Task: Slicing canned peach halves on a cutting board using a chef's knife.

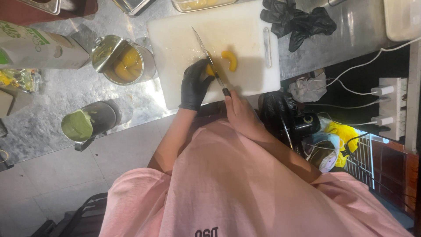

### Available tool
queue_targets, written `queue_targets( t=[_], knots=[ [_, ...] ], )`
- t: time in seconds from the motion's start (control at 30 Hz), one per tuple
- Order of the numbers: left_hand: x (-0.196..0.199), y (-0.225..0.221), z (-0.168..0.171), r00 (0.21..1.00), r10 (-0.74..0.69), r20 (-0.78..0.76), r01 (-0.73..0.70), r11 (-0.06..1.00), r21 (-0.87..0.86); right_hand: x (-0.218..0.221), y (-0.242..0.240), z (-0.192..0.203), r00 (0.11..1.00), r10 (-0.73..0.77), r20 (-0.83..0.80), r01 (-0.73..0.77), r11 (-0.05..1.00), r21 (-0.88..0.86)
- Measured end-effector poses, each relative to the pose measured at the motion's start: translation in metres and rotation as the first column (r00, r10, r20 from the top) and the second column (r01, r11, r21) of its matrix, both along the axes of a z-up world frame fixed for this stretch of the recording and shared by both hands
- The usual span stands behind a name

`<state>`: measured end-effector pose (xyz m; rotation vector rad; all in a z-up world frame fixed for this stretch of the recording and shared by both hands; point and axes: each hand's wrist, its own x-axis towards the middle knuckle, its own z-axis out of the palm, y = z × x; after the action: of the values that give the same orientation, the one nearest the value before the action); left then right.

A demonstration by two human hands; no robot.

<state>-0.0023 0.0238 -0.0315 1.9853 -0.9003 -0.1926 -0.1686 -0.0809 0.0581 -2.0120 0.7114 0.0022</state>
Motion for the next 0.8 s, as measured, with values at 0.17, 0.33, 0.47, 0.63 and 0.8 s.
queue_targets(
  t=[0.17, 0.33, 0.47, 0.63, 0.8],
  knots=[
    [0.002, -0.005, -0.004, 1.0, 0.001, 0.0, -0.001, 1.0, -0.006, 0.002, 0.0, -0.012, 0.999, 0.012, -0.052, -0.014, 0.999, -0.032],
    [-0.001, -0.001, -0.011, 0.999, 0.013, 0.04, -0.013, 1.0, -0.002, 0.021, -0.003, -0.015, 0.999, -0.049, -0.017, 0.048, 0.999, -0.019],
    [0.002, -0.003, -0.016, 0.997, 0.022, 0.077, -0.021, 1.0, -0.016, 0.014, -0.005, -0.021, 0.996, -0.037, -0.078, 0.033, 0.998, -0.048],
    [0.001, -0.003, -0.006, 0.999, 0.026, 0.04, -0.025, 0.999, -0.029, -0.003, -0.004, -0.016, 0.988, 0.01, -0.155, -0.01, 1.0, 0.001],
    [0.003, -0.002, -0.012, 0.997, 0.004, 0.08, -0.004, 1.0, 0.002, 0.021, -0.003, -0.032, 1.0, 0.0, -0.012, -0.001, 0.992, -0.13]
  ],
)
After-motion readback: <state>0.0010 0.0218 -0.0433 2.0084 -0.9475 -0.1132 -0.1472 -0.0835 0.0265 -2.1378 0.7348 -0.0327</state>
